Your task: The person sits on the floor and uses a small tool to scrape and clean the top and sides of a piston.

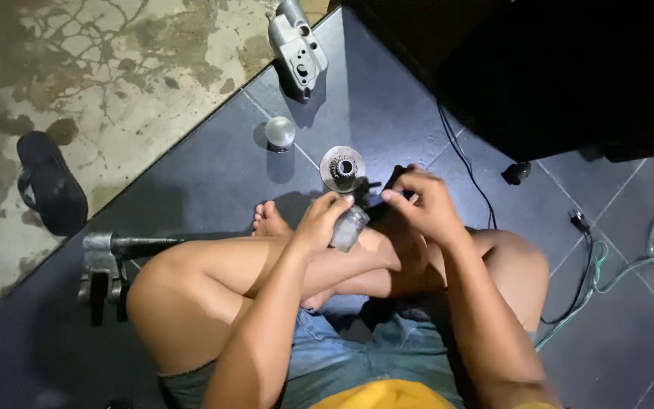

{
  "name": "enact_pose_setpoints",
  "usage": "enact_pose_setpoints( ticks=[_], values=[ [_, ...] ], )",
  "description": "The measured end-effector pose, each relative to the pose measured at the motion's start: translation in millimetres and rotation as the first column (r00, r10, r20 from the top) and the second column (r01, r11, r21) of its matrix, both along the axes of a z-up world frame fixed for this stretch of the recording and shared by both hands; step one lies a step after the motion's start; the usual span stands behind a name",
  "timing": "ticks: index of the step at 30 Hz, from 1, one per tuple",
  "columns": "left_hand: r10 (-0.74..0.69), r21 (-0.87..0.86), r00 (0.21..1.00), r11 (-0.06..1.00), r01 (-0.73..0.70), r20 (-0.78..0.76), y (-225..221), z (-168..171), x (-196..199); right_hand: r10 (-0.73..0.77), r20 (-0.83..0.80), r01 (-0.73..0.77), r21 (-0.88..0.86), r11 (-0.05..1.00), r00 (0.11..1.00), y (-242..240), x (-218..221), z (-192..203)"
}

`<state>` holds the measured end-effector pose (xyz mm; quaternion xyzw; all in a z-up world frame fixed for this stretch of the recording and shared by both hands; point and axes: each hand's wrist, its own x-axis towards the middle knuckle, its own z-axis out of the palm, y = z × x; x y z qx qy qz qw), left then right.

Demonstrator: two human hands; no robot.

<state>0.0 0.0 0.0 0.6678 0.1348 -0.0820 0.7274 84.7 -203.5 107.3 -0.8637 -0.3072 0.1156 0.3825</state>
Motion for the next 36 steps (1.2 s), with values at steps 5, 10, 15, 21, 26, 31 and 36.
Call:
enact_pose_setpoints(
  ticks=[5,10,15,21,26,31,36],
  values=[
    [0.019,-0.164,0.995,0.986,-0.002,0.101,-1.6,-23.4,0.3,0.045,0.063,-0.043,-0.038,0.998,0.997,7.2,-15.3,9.0],
    [0.058,-0.223,0.99,0.974,-0.027,0.132,-5.4,-36.1,-2.5,-0.03,0.145,0.041,-0.076,0.996,0.989,-0.4,-18.7,-8.6],
    [0.017,0.15,1.0,0.988,-0.016,-0.008,-5.6,-41.4,1.5,0.038,0.333,-0.014,-0.074,0.997,0.942,12.5,-17.3,-7.7],
    [0.018,0.227,0.995,0.974,0.005,-0.099,0.0,-24.3,7.6,0.08,0.202,-0.062,-0.091,0.994,0.976,14.1,-22.6,-6.5],
    [0.042,0.285,0.995,0.958,-0.016,-0.086,-2.3,-14.7,11.4,0.036,0.26,-0.008,-0.106,0.994,0.965,18.9,-17.4,0.3],
    [0.036,0.328,0.999,0.944,-0.034,0.001,-1.9,-21.8,10.1,0.025,0.29,0.008,-0.113,0.994,0.957,13.9,-16.9,-16.8],
    [0.061,0.425,0.996,0.905,-0.028,-0.064,4.7,4.5,11.3,-0.05,0.255,0.074,-0.084,0.994,0.966,17.1,-17.7,-6.3]
  ],
)
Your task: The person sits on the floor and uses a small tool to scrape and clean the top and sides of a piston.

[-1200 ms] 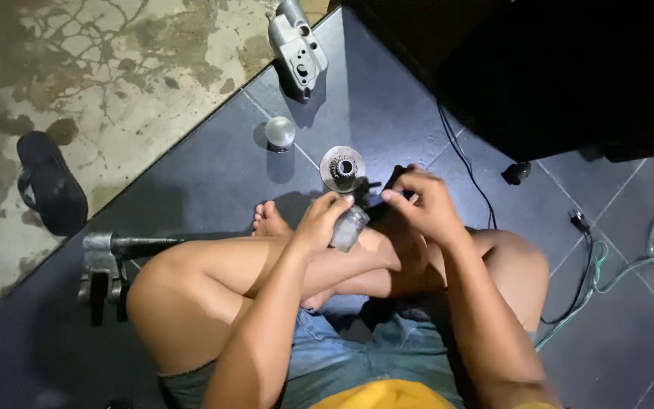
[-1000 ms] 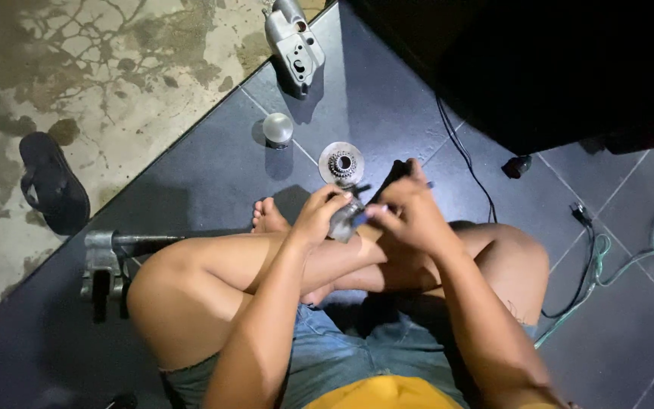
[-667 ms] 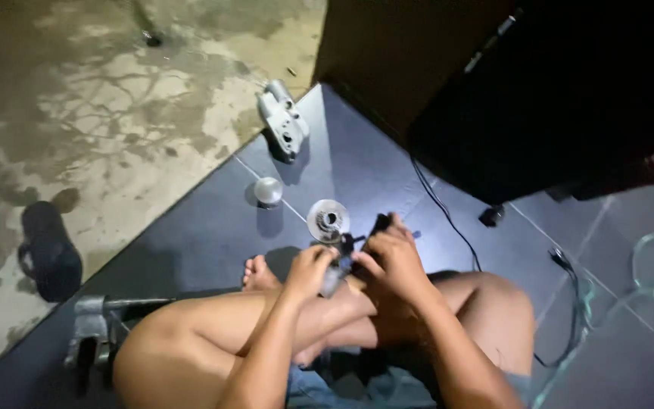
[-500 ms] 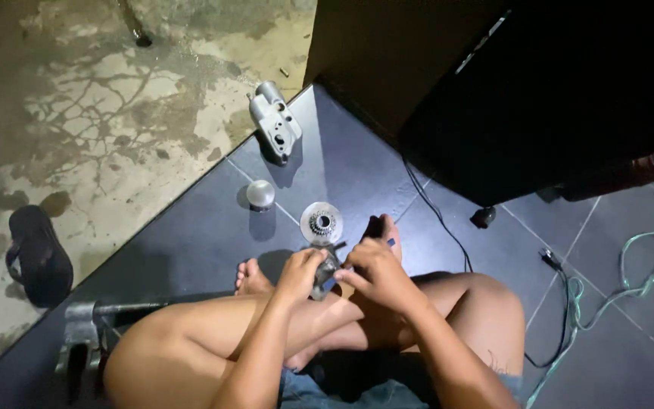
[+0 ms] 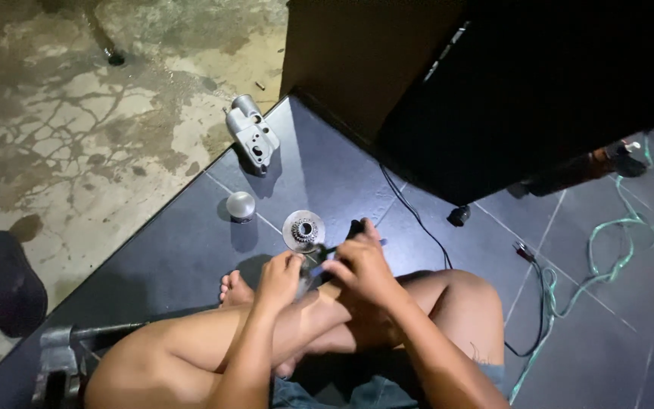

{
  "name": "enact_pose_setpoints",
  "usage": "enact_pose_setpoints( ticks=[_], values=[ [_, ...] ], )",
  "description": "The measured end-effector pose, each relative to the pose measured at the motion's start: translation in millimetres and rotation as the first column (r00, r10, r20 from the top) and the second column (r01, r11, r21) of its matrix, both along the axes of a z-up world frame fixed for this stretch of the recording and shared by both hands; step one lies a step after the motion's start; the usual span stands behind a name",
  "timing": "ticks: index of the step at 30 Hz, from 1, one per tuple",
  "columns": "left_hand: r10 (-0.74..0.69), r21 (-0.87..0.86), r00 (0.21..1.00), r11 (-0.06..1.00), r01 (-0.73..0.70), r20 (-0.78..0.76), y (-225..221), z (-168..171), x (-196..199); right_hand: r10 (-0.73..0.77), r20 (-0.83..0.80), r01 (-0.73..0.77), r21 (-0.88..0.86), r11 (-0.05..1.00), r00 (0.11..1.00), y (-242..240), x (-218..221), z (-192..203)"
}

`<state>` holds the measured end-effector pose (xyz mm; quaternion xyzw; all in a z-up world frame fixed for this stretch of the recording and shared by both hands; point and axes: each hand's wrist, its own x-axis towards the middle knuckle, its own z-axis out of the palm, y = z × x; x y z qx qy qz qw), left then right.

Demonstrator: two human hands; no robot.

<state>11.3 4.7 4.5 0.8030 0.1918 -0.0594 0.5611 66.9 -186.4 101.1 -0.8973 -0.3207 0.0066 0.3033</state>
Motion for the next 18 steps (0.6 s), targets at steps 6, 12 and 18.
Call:
enact_pose_setpoints(
  ticks=[6,12,18],
  values=[
    [-0.091,-0.089,0.994,0.991,0.097,0.067,5.7,-39.4,0.9,0.015,-0.132,-0.003,0.086,0.996,0.991,-4.6,-3.3,-15.0],
    [-0.121,-0.069,0.992,0.991,0.119,-0.034,6.5,-4.1,-0.1,0.071,-0.085,-0.067,0.057,0.996,0.994,10.9,-13.4,17.6],
    [-0.069,-0.076,0.997,0.995,0.072,0.037,5.3,-55.2,4.6,-0.016,-0.143,0.008,-0.056,0.998,0.99,-2.3,-4.9,-2.5]
  ],
)
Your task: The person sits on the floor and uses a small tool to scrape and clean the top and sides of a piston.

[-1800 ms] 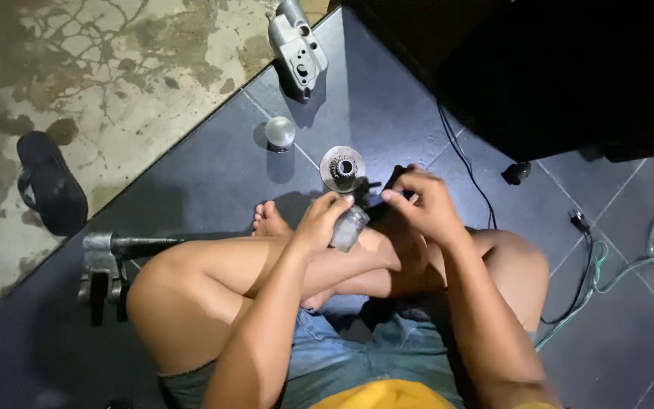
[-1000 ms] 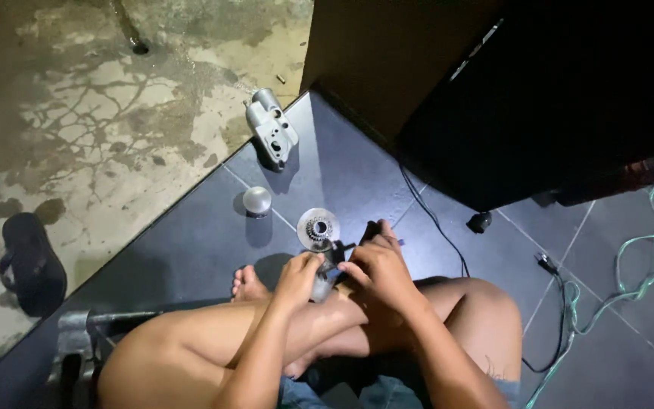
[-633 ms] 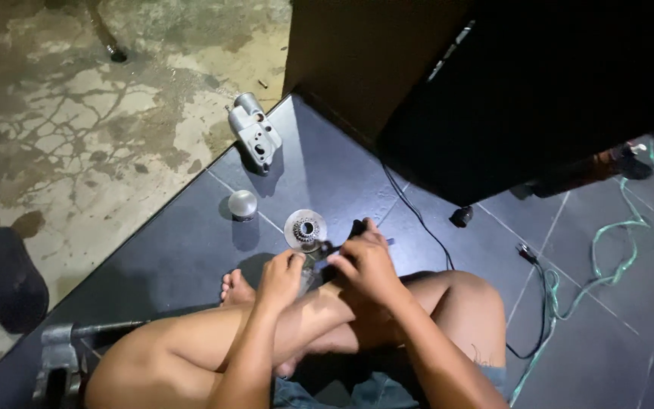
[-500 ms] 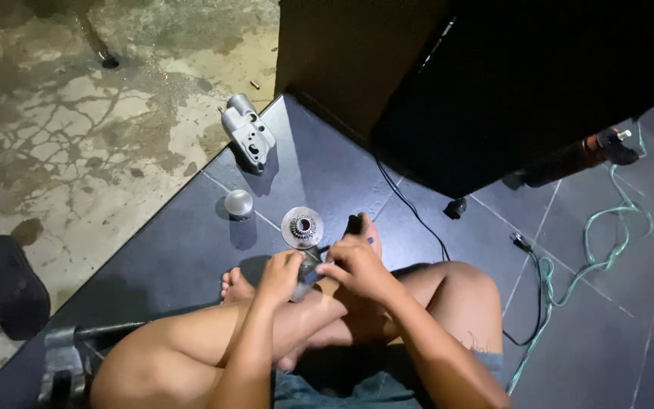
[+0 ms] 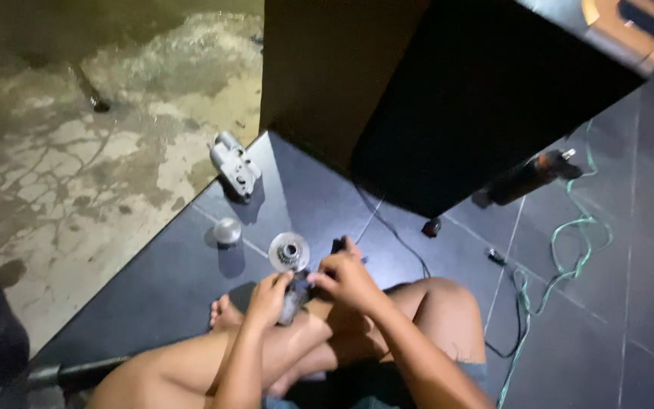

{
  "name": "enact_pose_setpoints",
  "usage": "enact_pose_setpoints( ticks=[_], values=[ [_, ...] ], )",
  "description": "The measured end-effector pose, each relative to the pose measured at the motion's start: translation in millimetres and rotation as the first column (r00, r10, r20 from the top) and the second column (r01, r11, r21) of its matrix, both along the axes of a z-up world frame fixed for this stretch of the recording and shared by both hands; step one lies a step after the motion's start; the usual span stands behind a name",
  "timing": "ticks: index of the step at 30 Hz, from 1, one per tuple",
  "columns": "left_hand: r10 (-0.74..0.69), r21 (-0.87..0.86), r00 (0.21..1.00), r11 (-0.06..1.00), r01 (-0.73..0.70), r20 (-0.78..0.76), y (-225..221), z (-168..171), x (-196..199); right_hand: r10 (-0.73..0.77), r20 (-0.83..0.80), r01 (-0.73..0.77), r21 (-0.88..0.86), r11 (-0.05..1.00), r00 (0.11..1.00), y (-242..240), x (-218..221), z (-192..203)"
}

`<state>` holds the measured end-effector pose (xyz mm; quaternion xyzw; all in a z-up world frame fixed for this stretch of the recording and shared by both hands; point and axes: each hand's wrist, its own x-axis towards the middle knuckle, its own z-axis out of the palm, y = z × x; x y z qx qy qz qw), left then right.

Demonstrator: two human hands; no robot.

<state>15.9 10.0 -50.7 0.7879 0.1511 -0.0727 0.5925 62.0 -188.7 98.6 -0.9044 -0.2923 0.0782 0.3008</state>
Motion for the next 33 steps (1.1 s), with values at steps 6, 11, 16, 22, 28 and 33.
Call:
enact_pose_setpoints(
  ticks=[6,11,16,22,28,33],
  values=[
    [-0.024,0.001,0.992,1.0,0.024,-0.122,-2.9,53.1,-2.0,0.149,-0.098,-0.139,0.105,0.985,0.984,6.0,7.4,9.5],
    [0.004,-0.026,1.0,1.0,-0.004,-0.028,-1.1,28.7,-8.7,0.228,-0.095,-0.209,0.174,0.962,0.969,7.2,8.4,-5.0],
    [0.099,0.016,0.983,0.995,-0.097,-0.156,-4.5,37.5,-1.5,0.158,0.016,-0.158,0.115,0.981,0.987,3.4,13.7,-1.2],
    [0.047,-0.048,0.99,0.997,-0.054,-0.133,-0.6,8.1,-4.0,0.123,-0.03,-0.119,0.099,0.988,0.992,-1.6,20.0,-6.7],
    [-0.01,-0.118,1.0,0.993,0.012,0.011,2.4,-3.6,-5.7,0.191,-0.12,-0.166,0.188,0.968,0.974,-0.4,19.0,-16.1],
    [-0.003,-0.143,0.999,0.99,0.01,0.045,0.0,-1.1,-8.4,0.101,-0.006,-0.1,0.112,0.989,0.995,-12.4,29.5,-34.4]
  ],
)
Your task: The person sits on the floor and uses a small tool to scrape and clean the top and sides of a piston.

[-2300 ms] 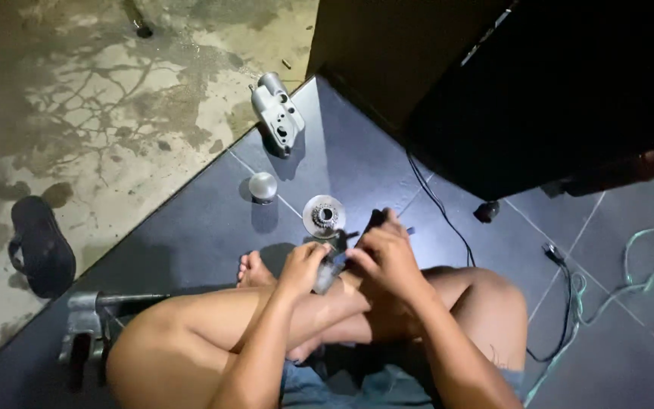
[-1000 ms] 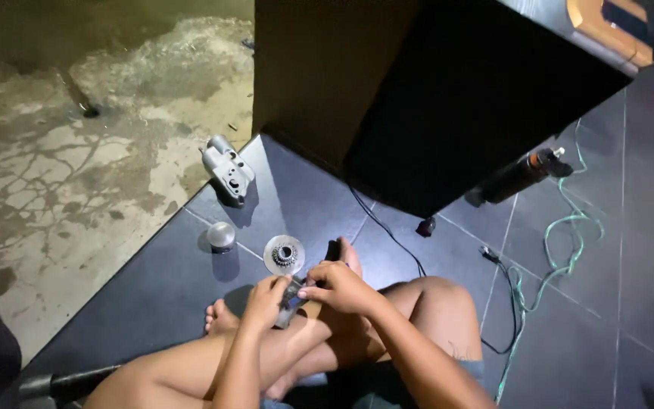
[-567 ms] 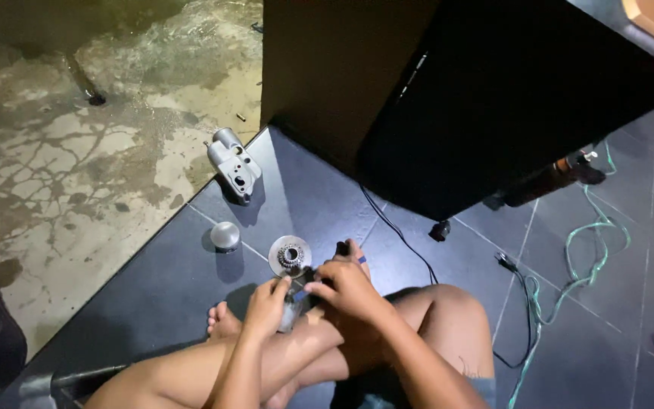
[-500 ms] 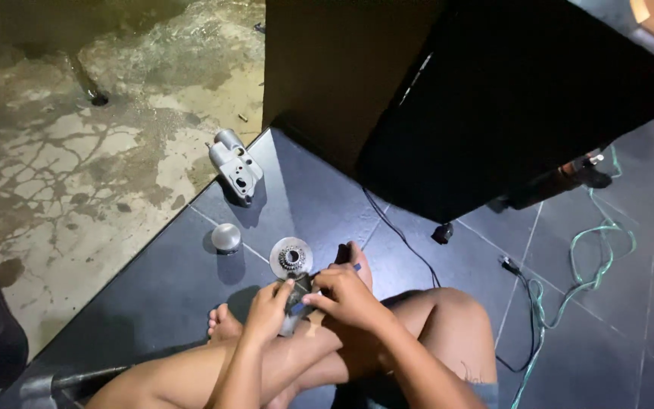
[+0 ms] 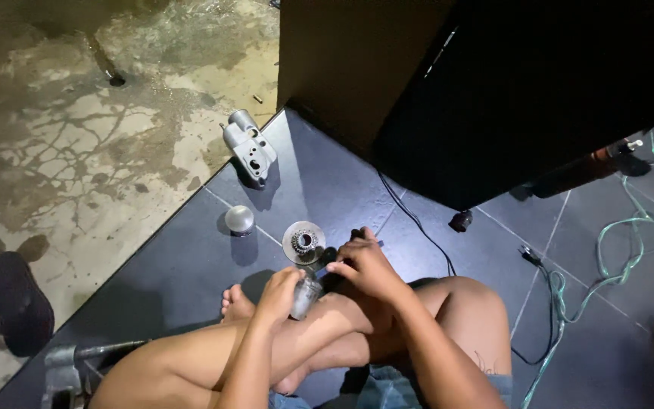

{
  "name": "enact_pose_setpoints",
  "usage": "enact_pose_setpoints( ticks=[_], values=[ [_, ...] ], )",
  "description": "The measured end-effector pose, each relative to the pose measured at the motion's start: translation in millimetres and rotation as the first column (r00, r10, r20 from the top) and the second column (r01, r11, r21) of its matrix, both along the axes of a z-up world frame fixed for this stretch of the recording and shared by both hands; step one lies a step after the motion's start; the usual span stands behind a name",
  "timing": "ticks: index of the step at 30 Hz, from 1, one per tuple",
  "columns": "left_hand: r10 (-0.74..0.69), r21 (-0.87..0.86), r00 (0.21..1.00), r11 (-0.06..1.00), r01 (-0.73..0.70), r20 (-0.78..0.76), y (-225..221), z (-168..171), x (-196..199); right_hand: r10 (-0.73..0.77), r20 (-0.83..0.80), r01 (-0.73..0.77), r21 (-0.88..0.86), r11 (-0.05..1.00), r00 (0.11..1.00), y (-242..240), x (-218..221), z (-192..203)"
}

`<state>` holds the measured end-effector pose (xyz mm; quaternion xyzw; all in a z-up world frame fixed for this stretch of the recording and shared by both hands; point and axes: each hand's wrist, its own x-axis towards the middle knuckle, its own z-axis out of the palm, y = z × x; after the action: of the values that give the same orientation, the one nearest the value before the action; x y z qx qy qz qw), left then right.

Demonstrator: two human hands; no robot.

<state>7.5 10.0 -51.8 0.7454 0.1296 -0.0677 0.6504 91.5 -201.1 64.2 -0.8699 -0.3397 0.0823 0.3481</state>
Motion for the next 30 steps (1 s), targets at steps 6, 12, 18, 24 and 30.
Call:
enact_pose_setpoints(
  ticks=[6,12,18,24,30],
  values=[
    [-0.1,0.154,0.983,0.985,0.076,0.156,3.4,-38.0,2.1,0.024,0.054,-0.021,-0.053,0.998,0.998,14.0,-28.8,42.8],
    [0.025,-0.016,0.999,1.0,-0.025,0.022,0.2,-13.4,-0.2,0.006,0.12,0.003,-0.071,0.998,0.993,16.8,-33.9,41.4],
    [0.024,-0.196,0.985,0.979,-0.058,-0.17,-3.7,21.0,-3.2,-0.083,-0.091,0.078,-0.058,0.995,0.992,-6.7,-4.4,-1.8],
    [-0.026,-0.035,0.989,0.999,0.021,-0.143,-3.1,19.7,3.9,0.049,0.007,-0.048,-0.095,0.994,0.999,13.7,-23.8,40.7],
    [-0.019,-0.043,0.99,0.999,0.013,-0.142,-0.6,-0.4,-0.7,-0.075,0.044,0.081,-0.139,0.987,0.996,12.2,5.5,49.8]
  ],
)
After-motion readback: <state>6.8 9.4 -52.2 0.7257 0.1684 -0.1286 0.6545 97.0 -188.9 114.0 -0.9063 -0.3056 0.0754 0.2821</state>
